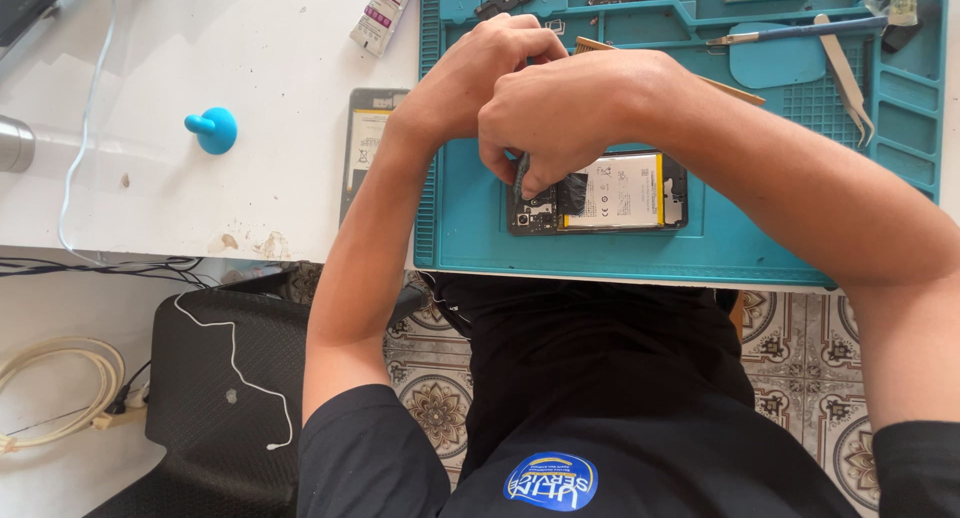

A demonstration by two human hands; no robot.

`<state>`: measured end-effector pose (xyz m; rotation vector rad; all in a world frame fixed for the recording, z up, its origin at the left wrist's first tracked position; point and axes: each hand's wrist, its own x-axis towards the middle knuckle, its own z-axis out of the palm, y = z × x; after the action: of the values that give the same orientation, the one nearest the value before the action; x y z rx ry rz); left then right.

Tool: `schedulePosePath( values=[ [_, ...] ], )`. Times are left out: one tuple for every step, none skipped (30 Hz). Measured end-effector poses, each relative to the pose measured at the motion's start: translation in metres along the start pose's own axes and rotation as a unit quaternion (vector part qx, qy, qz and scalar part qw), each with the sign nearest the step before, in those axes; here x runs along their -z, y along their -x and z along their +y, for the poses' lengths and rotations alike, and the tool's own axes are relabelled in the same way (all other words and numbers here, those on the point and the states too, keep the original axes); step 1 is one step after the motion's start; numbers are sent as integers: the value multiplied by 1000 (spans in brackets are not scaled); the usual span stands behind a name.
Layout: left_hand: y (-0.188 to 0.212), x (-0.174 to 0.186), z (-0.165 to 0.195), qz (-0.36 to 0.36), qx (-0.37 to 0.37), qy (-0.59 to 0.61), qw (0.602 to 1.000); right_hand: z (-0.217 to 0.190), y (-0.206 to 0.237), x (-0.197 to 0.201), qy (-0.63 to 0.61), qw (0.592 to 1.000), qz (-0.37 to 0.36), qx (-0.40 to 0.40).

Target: The person uses a screwdriver to remove screws from a disassembled smartphone on a blue work mat, then uses a toothbrush to clean the back of a second smartphone. The person continues to unscrew and adjust components of the first phone.

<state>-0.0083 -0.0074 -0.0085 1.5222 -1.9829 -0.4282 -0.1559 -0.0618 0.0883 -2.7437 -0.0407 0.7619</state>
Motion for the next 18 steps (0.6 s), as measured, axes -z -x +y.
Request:
schedulePosePath(
  values=[
    [0, 0, 0, -1, -5, 4, 1000, -1, 0, 0, 2, 1000, 0, 1],
    [0, 1, 0, -2, -10, 8, 1000, -1, 1, 1, 4, 1000, 0, 2],
    [0, 2, 0, -4, -16, 11, 1000, -2, 2, 1, 5, 1000, 1, 3],
    [0, 1, 0, -4, -12, 13, 1000, -3, 3, 1, 0, 1000, 1, -2],
    [1, 2, 0, -5, -8, 15, 1000, -3, 4, 1, -4, 1000, 1, -6],
    [0, 2, 0, -4, -5, 16, 1000, -4, 5, 0, -8, 1000, 1, -10],
    [1, 2, 0, -4, -13, 16, 1000, -5, 6, -1, -14, 1000, 12, -9],
    [1, 3, 0, -5, -20, 16, 1000, -7, 7, -2, -21, 1000, 22, -7],
    [1, 3, 0, -6, -28, 17, 999, -8, 8, -4, -28, 999, 31, -6],
    [2, 3, 0, -5, -29, 17, 999, -9, 9, -5, -16, 999, 39, 6],
    [2, 2, -1, -4, -30, 16, 999, -10, 9, -7, -2, 999, 46, 19],
    [3, 2, -1, -2, -31, 15, 999, -11, 10, -8, 11, 998, 54, 33],
    [3, 1, -2, -1, -28, 14, 1000, -12, 11, -10, 13, 997, 68, 45],
    [3, 0, -2, 1, -25, 12, 1000, -13, 12, -11, 15, 995, 83, 57],
    [3, -1, -3, 2, -23, 11, 1000, -13, 12, -11, 17, 993, 97, 68],
    [3, -1, -3, 2, -26, 10, 1000, -14, 12, -11, 29, 995, 81, 56],
    [3, -1, -3, 2, -28, 10, 1000, -14, 12, -10, 41, 996, 64, 44],
    [3, -1, -4, 3, -30, 9, 999, -14, 12, -10, 52, 997, 48, 32]
  ],
)
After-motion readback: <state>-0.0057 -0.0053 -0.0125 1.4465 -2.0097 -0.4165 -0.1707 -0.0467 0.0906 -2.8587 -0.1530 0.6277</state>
